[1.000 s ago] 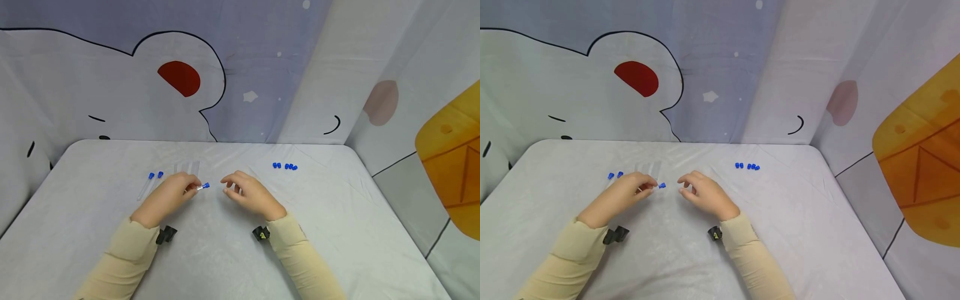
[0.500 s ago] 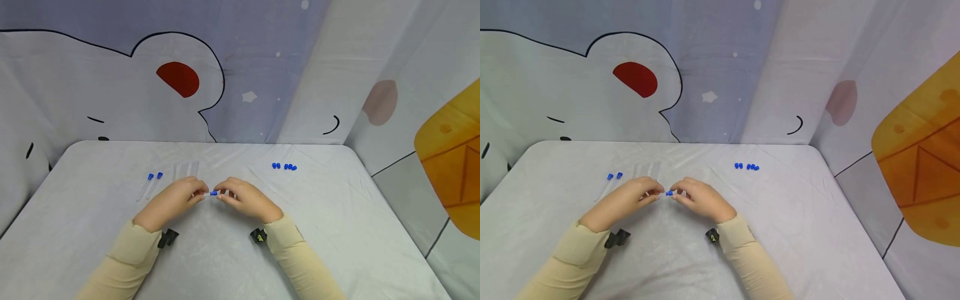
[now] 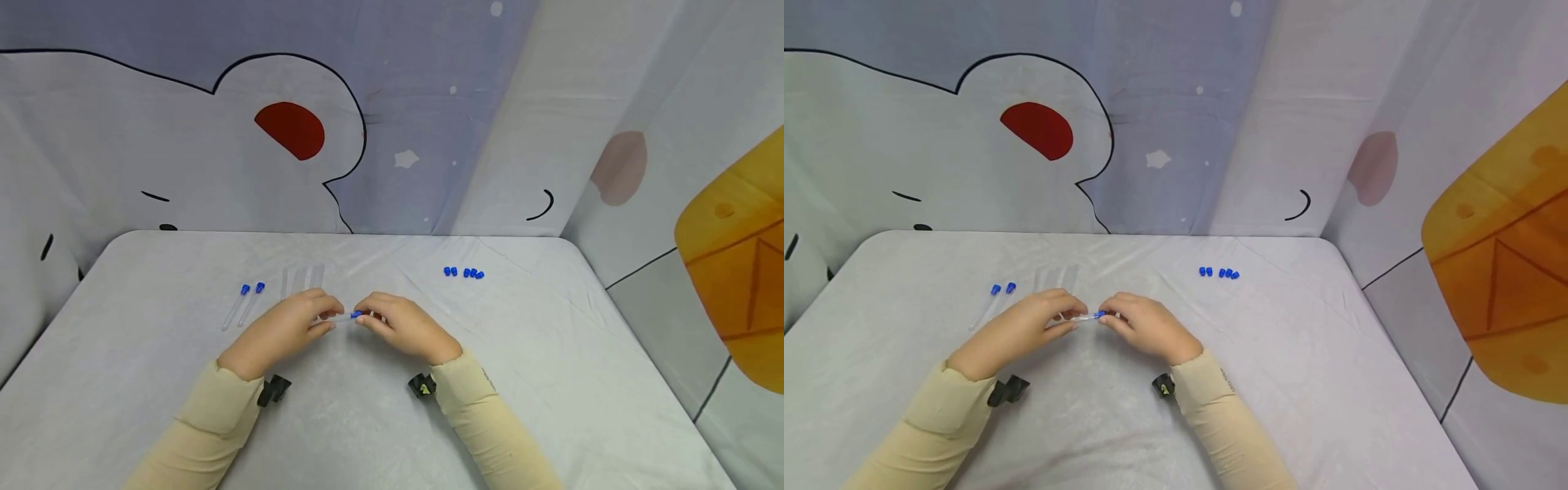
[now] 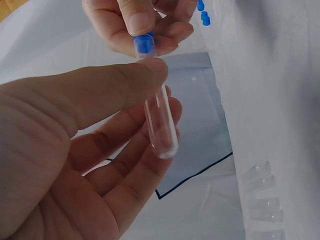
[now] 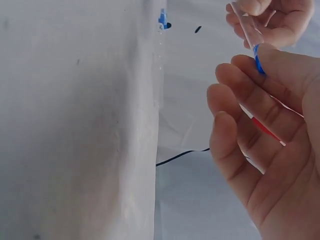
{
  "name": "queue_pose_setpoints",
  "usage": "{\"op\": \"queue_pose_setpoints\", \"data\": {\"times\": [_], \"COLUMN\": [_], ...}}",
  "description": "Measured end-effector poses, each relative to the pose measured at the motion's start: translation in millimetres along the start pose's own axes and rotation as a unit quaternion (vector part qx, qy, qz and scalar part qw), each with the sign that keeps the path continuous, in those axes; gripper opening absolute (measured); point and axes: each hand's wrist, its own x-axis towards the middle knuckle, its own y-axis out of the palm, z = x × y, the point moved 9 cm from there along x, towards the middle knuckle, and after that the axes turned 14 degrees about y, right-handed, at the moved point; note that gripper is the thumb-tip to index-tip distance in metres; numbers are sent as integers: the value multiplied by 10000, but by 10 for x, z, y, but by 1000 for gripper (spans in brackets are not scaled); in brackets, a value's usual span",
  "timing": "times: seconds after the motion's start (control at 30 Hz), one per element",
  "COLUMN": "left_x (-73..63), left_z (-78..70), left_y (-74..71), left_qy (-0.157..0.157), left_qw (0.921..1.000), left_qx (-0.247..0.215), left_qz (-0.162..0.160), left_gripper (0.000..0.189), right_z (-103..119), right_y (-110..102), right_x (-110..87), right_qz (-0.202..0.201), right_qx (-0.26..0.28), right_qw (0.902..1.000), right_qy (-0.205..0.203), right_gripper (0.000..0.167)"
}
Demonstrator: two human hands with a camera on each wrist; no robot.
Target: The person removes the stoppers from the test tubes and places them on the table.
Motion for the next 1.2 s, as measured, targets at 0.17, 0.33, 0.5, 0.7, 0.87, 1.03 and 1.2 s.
{"op": "queue_pose_setpoints", "data": {"times": [0.17, 0.33, 0.5, 0.7, 0.87, 1.03, 1.2], "left_x": [-7, -12, -14, -12, -7, 9, 10], "left_z": [4, 14, 11, -8, -7, -6, -3], "left_y": [-23, -28, -36, -46, -50, -48, -45], "left_qy": [60, 53, 104, 239, 268, 252, 242], "left_qw": [9999, 9999, 9999, 9996, 9994, 9993, 9992], "left_qx": [12, 79, 120, 116, 152, 223, 264], "left_qz": [-105, -76, -35, -82, -140, -134, -155], "left_gripper": [20, 23, 22, 21, 22, 22, 22], "right_z": [-5, -5, 6, 27, 28, 47, 65], "right_y": [-15, -18, 12, 25, -2, -69, -89], "right_x": [2, -1, -3, -10, -10, -21, -34], "right_qz": [-116, -116, 72, 189, -44, -492, -751], "right_qx": [-63, -18, 102, 130, 57, 45, -21], "right_qw": [9999, 9999, 9998, 9993, 9992, 9975, 9952], "right_qy": [-54, -83, -172, -303, -388, -515, -620], "right_gripper": [17, 17, 19, 20, 18, 12, 11]}}
